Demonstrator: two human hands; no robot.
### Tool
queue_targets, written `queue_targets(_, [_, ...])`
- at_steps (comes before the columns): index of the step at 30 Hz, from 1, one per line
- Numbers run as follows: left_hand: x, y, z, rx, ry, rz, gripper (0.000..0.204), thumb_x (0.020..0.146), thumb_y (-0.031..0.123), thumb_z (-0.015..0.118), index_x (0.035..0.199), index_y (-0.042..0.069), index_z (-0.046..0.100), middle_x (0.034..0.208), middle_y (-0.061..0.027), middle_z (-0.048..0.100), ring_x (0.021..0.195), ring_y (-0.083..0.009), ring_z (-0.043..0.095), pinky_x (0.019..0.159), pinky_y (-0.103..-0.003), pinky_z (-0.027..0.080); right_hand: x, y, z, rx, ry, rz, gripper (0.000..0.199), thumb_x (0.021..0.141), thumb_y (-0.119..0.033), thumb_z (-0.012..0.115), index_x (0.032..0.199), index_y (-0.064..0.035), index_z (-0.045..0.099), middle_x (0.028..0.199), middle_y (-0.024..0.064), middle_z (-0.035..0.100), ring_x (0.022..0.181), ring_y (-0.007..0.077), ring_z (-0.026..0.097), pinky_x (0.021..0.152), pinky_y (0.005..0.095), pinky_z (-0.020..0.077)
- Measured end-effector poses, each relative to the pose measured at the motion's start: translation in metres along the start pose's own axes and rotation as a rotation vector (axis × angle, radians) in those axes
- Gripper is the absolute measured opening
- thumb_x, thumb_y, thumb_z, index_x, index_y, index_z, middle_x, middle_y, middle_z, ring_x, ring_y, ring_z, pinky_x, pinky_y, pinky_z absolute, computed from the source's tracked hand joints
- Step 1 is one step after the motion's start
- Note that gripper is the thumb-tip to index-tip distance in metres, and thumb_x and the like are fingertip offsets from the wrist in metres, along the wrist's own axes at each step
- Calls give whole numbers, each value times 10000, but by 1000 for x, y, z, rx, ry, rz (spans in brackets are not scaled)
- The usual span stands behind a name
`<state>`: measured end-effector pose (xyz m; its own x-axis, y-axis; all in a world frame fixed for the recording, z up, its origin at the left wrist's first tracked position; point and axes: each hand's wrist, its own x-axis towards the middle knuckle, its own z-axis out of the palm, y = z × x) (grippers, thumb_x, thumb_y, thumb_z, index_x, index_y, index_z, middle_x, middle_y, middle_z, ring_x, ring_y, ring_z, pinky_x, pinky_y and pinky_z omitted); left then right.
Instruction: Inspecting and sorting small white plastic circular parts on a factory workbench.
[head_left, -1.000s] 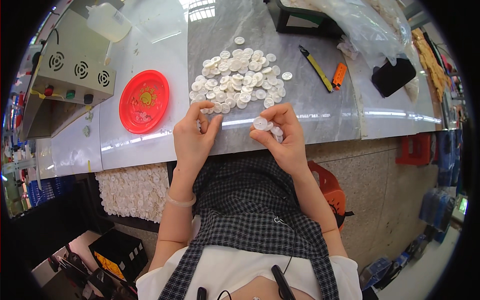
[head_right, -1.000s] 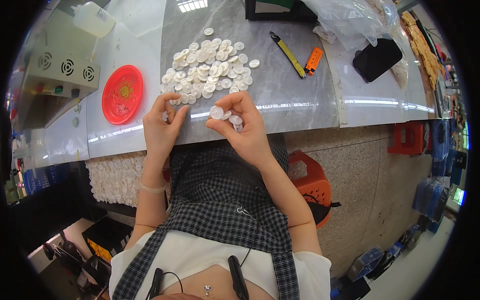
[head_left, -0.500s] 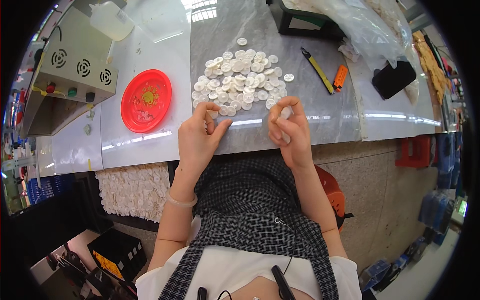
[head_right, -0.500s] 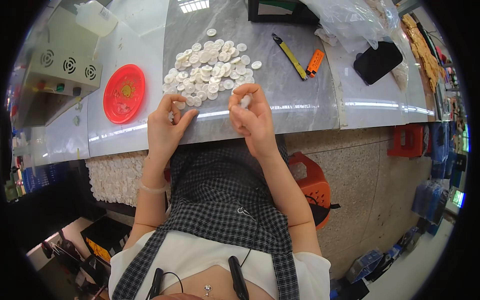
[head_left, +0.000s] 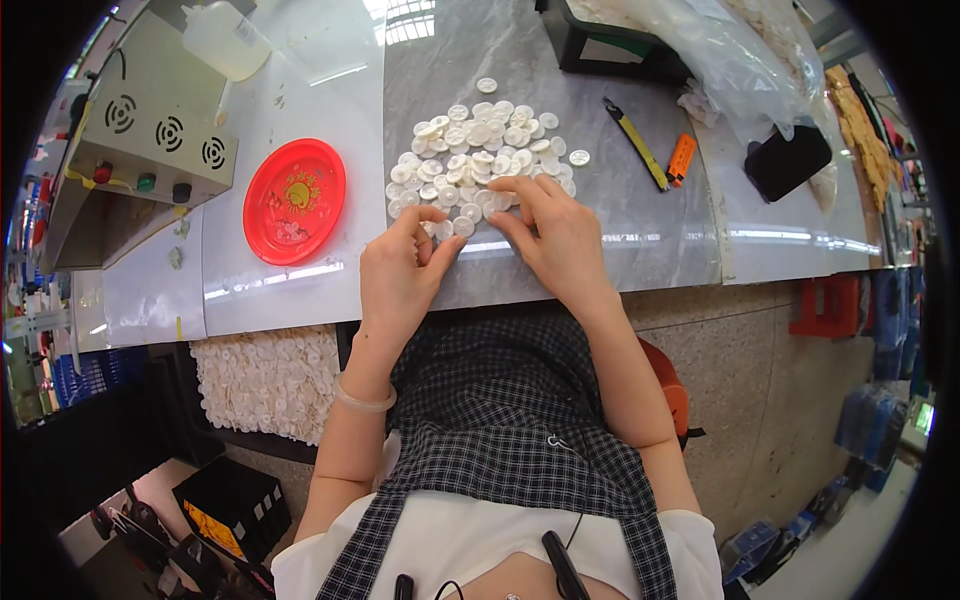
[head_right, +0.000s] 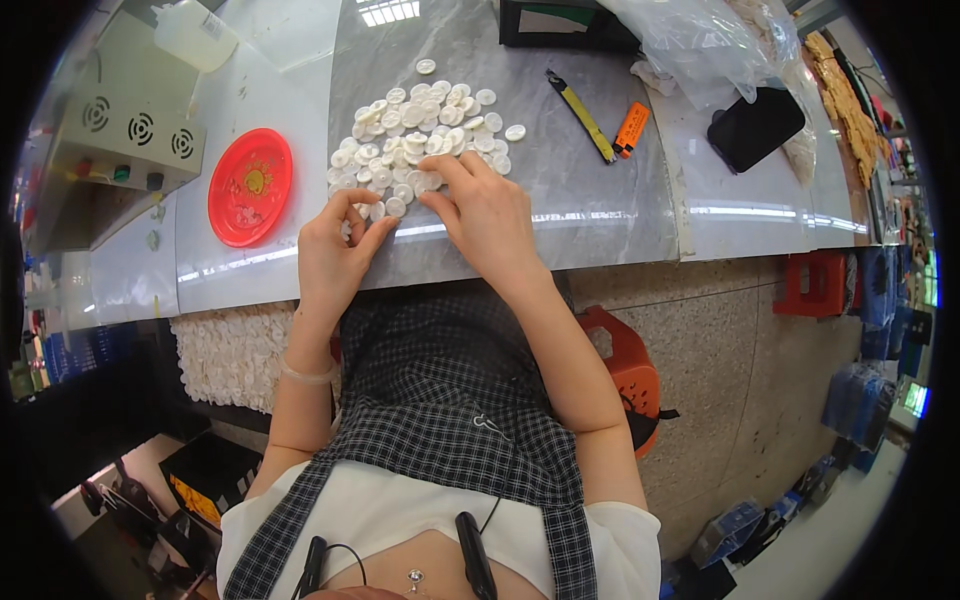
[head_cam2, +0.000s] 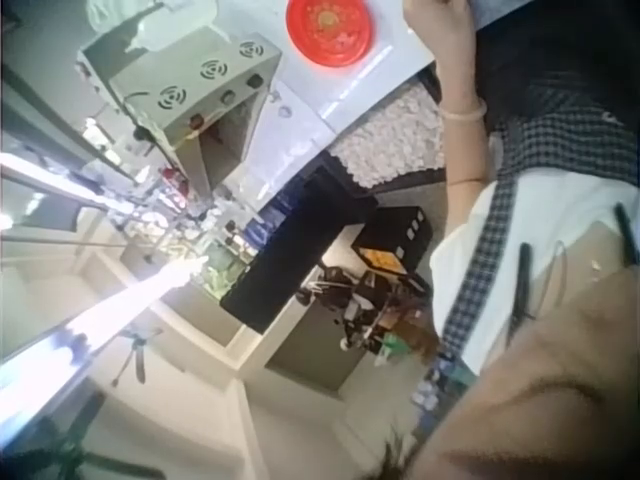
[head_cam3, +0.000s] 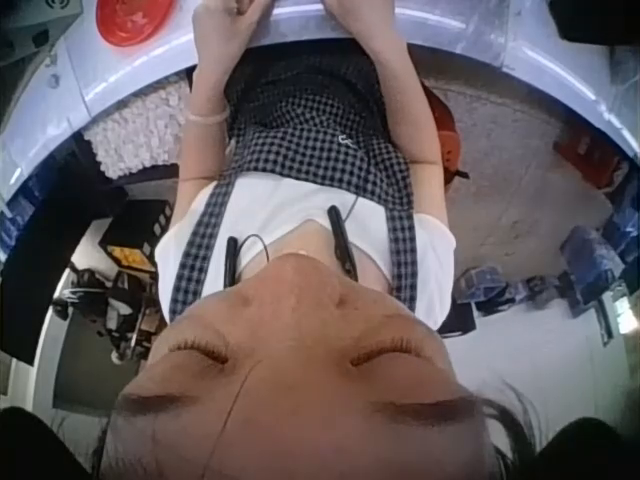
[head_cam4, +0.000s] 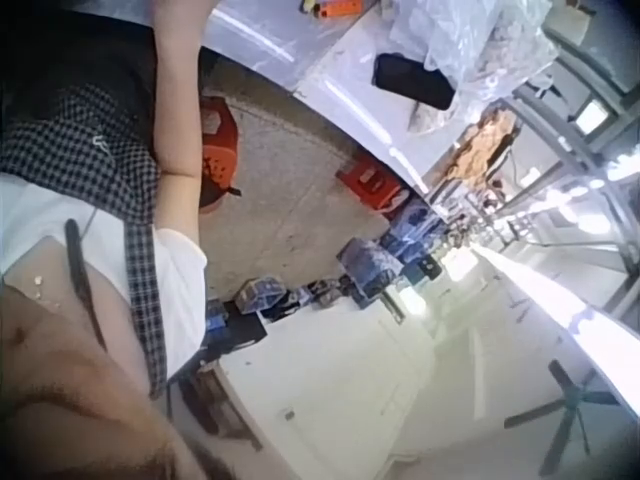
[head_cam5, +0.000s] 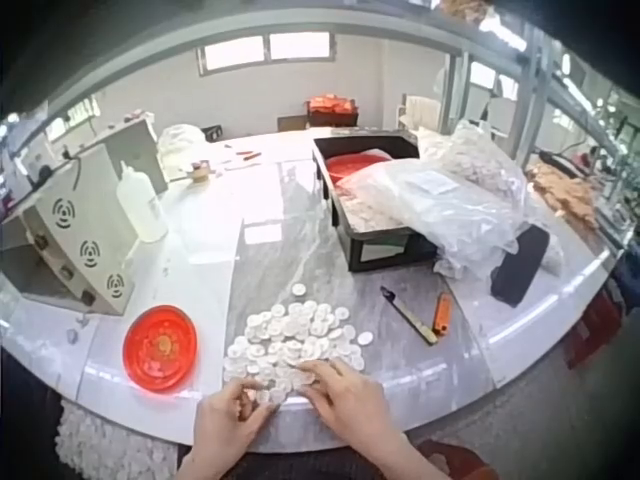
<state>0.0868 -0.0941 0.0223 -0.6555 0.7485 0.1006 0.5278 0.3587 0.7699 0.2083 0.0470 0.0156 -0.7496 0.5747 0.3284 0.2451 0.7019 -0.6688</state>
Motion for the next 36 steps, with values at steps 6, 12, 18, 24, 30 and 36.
queue_targets(6, [-8, -8, -12, -1017, -286, -185, 329, 913, 301, 641, 1081, 28, 565, 660, 32, 465, 541, -54, 421, 442, -191, 327, -7, 4, 4, 93, 80, 18, 200, 808, -137, 721, 976, -75, 634, 713, 38, 512, 578, 158, 521, 545, 288, 436])
queue_targets(12, [-15, -7, -7, -1778, -616, -337, 505, 945, 511, 461, 1125, 40, 498, 719, 32, 413, 558, -22, 344, 394, -133, 276, -15, 7, 3, 379, 190, -19, 118, 917, -135, 632, 950, -34, 581, 701, -13, 494, 580, 78, 474, 494, 226, 384])
queue_targets(18, [-18, -3, -8, -1701, -675, -298, 423, 966, 438, 509, 1105, 40, 465, 748, -1, 491, 587, -26, 407, 397, -129, 311, -31, -2, -12, 1184, -87, 495, 196, 1034, -244, 417, 996, -70, 498, 776, 0, 555, 557, 15, 352, 469, 167, 261])
queue_targets(24, [-26, 11, -1, -1080, -388, -154, 247, 877, 99, 665, 1039, 48, 486, 810, -12, 571, 623, -11, 464, 492, -135, 357, -35, -7, -11, 1329, -56, 537, 182, 1029, -233, 424, 962, -75, 484, 852, 48, 612, 557, 25, 389, 466, 166, 284])
queue_targets(30, [-33, 13, 4, -803, -221, -44, 338, 778, -20, 758, 988, 56, 504, 815, 17, 562, 666, -9, 485, 580, -152, 382, -37, -4, -10, 1347, -77, 539, 161, 1026, -224, 427, 957, -82, 458, 889, 86, 629, 580, 21, 413, 460, 169, 296])
queue_targets(36, [-34, 12, 7, -850, -233, -14, 357, 772, 3, 777, 993, 59, 502, 823, 10, 568, 675, -20, 500, 588, -159, 401, -37, -11, -13, 1438, -95, 544, 306, 1033, -273, 403, 1164, -17, 506, 904, 82, 598, 607, 29, 411, 459, 163, 302])
